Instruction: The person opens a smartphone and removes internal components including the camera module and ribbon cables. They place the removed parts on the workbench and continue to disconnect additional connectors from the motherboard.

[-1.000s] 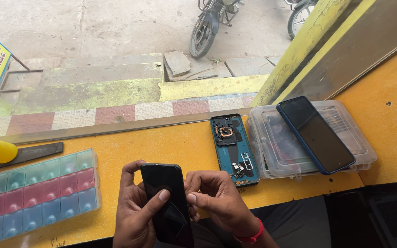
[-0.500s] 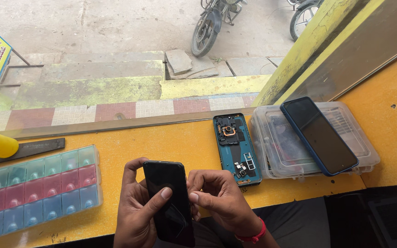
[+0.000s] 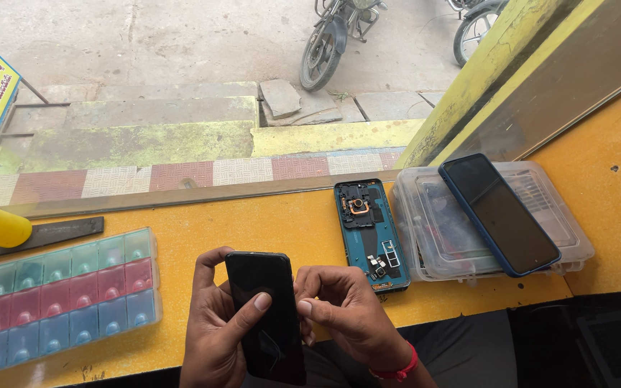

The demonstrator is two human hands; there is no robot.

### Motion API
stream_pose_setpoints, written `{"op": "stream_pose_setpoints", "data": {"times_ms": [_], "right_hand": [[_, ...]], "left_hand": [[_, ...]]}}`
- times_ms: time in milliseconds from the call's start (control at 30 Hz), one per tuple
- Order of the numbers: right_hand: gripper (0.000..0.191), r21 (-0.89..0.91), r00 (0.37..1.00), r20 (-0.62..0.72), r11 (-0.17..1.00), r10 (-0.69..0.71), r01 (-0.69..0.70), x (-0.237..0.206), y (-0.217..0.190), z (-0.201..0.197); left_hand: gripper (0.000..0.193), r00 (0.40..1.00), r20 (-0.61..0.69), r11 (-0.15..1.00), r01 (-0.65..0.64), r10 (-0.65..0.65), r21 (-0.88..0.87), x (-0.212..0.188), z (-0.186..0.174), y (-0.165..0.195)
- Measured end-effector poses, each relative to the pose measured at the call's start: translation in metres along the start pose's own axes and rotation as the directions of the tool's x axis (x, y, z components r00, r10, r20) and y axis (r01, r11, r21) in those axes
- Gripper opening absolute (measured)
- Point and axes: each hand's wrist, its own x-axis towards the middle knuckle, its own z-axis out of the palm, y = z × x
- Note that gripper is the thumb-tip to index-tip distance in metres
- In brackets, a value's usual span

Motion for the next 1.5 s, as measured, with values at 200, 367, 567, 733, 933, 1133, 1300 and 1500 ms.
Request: {"op": "stream_pose_setpoints", "data": {"times_ms": [200, 367, 567, 733, 933, 1133, 1300, 1500], "right_hand": [[0.018, -0.006, 1.0, 0.013, 1.0, -0.006, 0.006, 0.001, -0.002, -0.001], [0.017, -0.031, 1.0, -0.005, 1.0, 0.001, -0.001, 0.002, -0.002, -0.003], [0.017, -0.047, 0.999, -0.037, 0.999, -0.003, 0.001, 0.002, -0.003, -0.006], [0.019, -0.074, 0.999, -0.034, 0.997, 0.005, -0.008, 0.004, -0.003, -0.01], [0.02, -0.076, 0.998, -0.052, 0.997, 0.026, -0.029, 0.006, -0.002, -0.017], [0.019, -0.087, 0.997, -0.077, 0.996, 0.026, -0.033, 0.005, 0.0, -0.019], [0.019, -0.077, 0.997, -0.074, 0.996, 0.03, -0.035, 0.006, 0.0, -0.018], [0.018, -0.08, 0.995, -0.094, 0.996, 0.033, -0.041, 0.005, 0.0, -0.017]], "left_hand": [[0.069, 1.0, -0.008, 1.0, 0.022, -0.022, 0.014, 0.001, 0.004, 0.004], [0.069, 0.999, -0.015, 0.999, 0.038, -0.037, 0.003, 0.001, 0.006, 0.003], [0.069, 0.998, 0.066, 0.997, 0.001, 0.004, -0.071, 0.004, 0.005, 0.0], [0.07, 0.998, 0.067, 0.992, 0.021, -0.013, -0.122, 0.005, 0.01, 0.002], [0.07, 0.997, 0.065, 0.992, 0.05, -0.043, -0.112, 0.007, 0.013, 0.005], [0.071, 0.997, 0.058, 0.994, 0.047, -0.042, -0.097, 0.007, 0.012, 0.004], [0.073, 0.997, 0.049, 0.995, 0.063, -0.059, -0.078, 0.008, 0.012, 0.003], [0.073, 0.997, 0.059, 0.993, 0.045, -0.039, -0.106, 0.007, 0.013, 0.003]]}}
